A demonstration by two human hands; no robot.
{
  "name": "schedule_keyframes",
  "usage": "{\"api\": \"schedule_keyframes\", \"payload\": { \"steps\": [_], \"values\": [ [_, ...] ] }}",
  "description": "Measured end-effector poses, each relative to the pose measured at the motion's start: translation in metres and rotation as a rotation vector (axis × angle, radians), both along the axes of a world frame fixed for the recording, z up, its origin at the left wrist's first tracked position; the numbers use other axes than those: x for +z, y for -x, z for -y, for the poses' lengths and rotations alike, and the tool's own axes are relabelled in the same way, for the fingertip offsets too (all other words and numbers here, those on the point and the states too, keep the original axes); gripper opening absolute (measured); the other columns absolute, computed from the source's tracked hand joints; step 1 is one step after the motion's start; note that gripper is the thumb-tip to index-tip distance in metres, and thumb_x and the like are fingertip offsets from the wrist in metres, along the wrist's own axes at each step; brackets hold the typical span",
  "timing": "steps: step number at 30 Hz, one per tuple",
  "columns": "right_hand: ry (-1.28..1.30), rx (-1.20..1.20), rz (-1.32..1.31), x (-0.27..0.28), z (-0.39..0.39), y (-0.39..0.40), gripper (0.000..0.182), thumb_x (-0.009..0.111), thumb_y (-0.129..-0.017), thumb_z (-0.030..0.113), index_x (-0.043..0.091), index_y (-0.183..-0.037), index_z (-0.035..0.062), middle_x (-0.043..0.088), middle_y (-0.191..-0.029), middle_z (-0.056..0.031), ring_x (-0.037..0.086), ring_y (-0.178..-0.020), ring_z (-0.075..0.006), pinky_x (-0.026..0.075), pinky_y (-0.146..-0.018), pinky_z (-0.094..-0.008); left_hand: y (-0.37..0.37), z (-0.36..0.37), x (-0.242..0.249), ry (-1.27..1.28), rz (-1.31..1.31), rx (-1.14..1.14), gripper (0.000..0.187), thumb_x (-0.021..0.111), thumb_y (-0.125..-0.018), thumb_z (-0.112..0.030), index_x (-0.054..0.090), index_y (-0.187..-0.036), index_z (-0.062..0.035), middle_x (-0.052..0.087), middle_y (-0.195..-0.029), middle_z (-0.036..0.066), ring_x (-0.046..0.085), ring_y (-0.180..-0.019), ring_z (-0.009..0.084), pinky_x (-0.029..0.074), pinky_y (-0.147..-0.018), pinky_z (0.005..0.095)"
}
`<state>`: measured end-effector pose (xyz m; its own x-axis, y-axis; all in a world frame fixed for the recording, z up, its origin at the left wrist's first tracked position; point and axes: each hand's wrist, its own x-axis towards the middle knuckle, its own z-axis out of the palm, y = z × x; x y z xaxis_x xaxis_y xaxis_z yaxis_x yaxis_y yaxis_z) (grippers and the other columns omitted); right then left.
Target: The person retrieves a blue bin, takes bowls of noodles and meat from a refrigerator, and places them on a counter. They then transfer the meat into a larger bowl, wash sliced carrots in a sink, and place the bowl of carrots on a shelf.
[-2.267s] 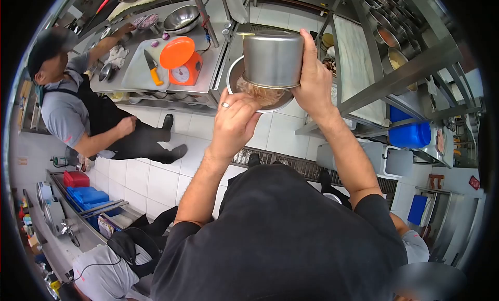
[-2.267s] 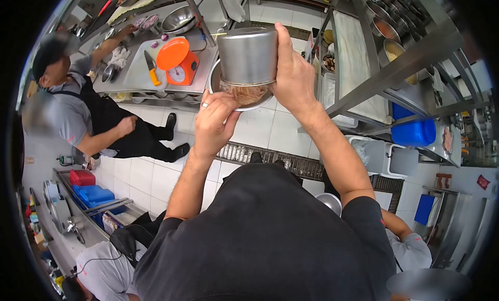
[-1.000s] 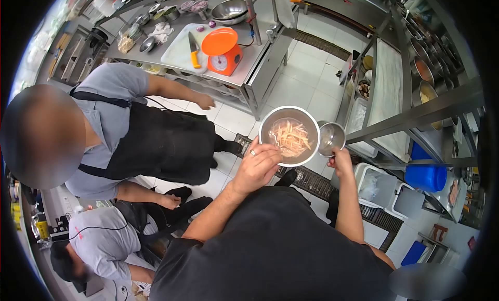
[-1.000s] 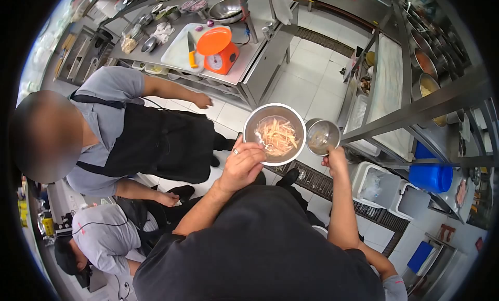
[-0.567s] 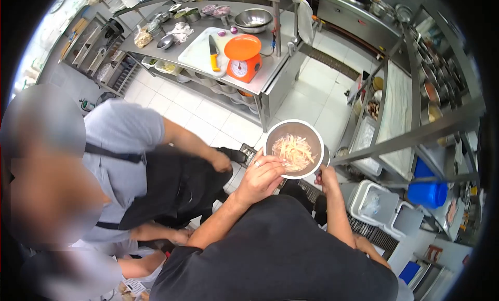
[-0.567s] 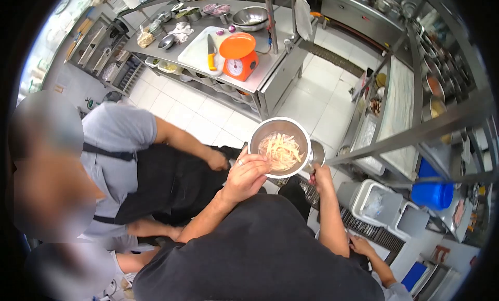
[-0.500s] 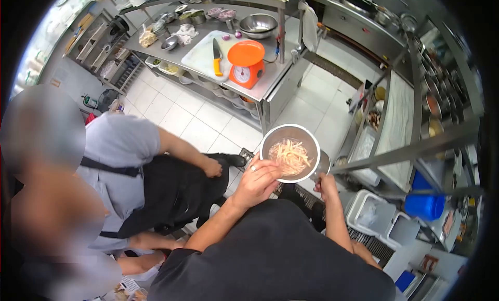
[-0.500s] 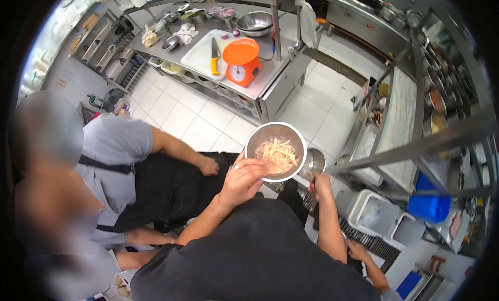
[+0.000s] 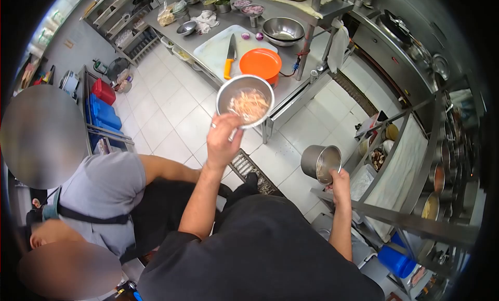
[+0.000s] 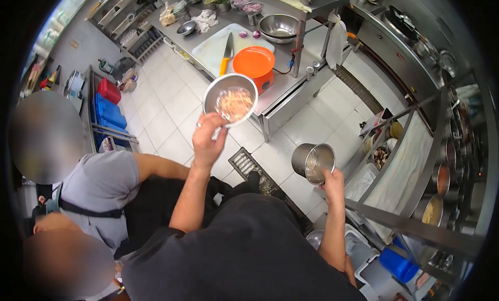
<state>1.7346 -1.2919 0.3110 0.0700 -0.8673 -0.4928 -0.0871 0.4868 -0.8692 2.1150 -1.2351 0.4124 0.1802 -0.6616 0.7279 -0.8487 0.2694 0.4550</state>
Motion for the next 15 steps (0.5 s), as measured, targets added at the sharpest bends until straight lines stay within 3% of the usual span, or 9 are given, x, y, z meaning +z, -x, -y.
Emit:
{"api": "schedule_keyframes", "payload": {
  "steps": [1, 6, 15],
  "values": [
    [-0.002, 0.043, 0.018, 0.013, 0.01, -0.009, 0.015, 0.058, -0.094, 0.015, 0.064, -0.087, 0.0043, 0.063, -0.068, -0.0014, 0.051, -0.048, -0.0085, 0.042, -0.043, -0.0252, -0.013, 0.014, 0.001, 0.045, 0.035, 0.028, 0.028, 0.077, -0.071, 0.009, 0.069, -0.094, -0.005, 0.07, -0.094, 0.01, 0.069, -0.098, 0.0304, 0.05, -0.097, 0.0466],
    [0.023, 0.206, 0.059, 0.055, 0.048, -0.056, 0.014, 0.058, -0.095, 0.016, 0.067, -0.092, 0.0047, 0.062, -0.068, 0.0023, 0.051, -0.051, -0.0061, 0.039, -0.044, -0.0232, -0.092, 0.078, -0.02, 0.139, -0.022, 0.097, 0.025, 0.075, -0.074, 0.008, 0.069, -0.094, -0.0049, 0.072, -0.095, 0.01, 0.068, -0.098, 0.0303, 0.052, -0.088, 0.0418],
    [0.056, 0.241, 0.058, 0.106, 0.128, -0.239, 0.015, 0.059, -0.092, 0.011, 0.067, -0.101, 0.0027, 0.063, -0.075, 0.0038, 0.05, -0.054, -0.0032, 0.036, -0.046, -0.0205, -0.266, 0.206, -0.072, 0.13, -0.003, 0.175, 0.026, 0.077, -0.073, 0.007, 0.07, -0.097, -0.0019, 0.071, -0.097, 0.013, 0.068, -0.1, 0.0322, 0.054, -0.088, 0.0404]
  ]
}}
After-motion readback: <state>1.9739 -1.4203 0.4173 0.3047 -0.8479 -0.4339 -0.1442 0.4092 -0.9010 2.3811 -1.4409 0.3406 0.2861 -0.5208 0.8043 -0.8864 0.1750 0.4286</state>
